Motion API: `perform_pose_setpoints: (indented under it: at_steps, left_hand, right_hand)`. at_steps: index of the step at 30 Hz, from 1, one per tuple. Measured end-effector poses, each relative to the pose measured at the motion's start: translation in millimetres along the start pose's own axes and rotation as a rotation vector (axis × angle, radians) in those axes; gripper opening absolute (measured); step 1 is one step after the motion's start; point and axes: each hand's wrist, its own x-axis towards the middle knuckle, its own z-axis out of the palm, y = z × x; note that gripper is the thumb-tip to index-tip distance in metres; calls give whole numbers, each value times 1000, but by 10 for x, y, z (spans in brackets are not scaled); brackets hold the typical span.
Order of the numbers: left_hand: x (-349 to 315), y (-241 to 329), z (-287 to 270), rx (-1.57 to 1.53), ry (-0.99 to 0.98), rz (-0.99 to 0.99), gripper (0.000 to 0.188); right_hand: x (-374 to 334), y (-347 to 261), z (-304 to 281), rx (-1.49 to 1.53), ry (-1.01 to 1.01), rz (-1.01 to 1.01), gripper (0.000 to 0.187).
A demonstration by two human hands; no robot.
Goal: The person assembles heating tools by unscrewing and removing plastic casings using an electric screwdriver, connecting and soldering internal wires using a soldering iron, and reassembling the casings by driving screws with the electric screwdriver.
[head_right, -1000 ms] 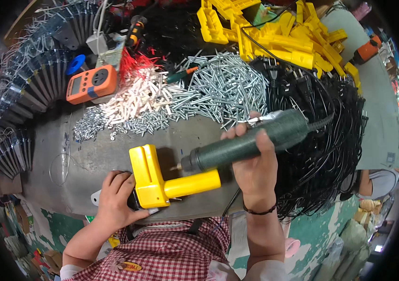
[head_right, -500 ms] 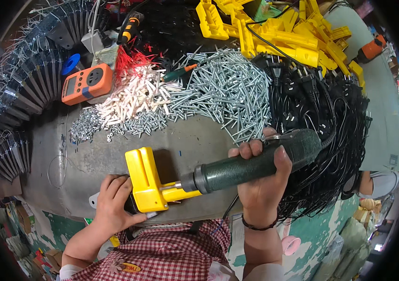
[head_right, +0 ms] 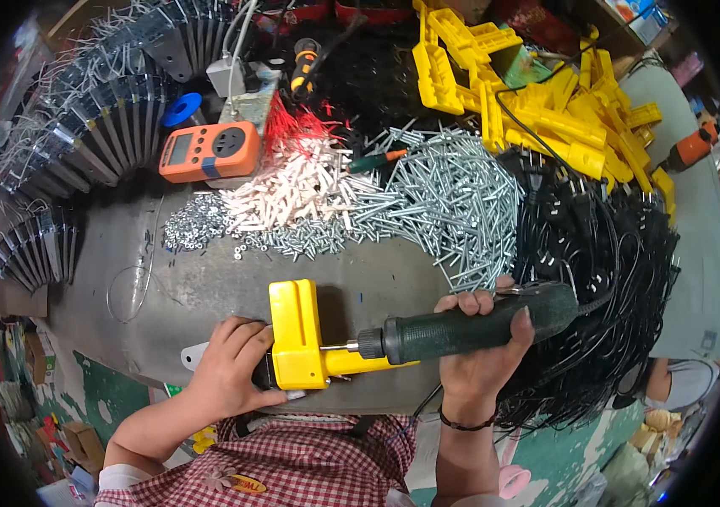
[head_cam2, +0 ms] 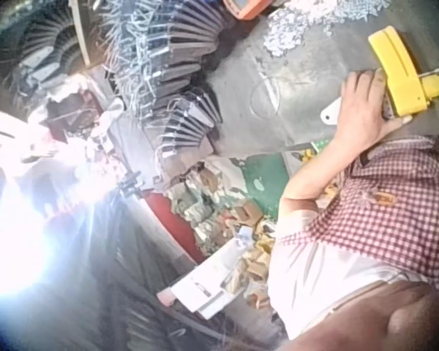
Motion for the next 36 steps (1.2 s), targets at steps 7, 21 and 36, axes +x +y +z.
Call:
perform_pose_setpoints:
  at_steps: [7,21,36]
  left_hand:
    - [-15,-36,38,-142,36,-40,78]
    - [413,-611,-138,158,359,-269,19]
    - [-189,-132,-30,-460,261,-355,20]
  right_hand:
    - [-1,25,4,-58,-23,24,31]
    - [-50,79,126,-140,107,-25,35]
    - [-16,83,117,-163,116,2,34]
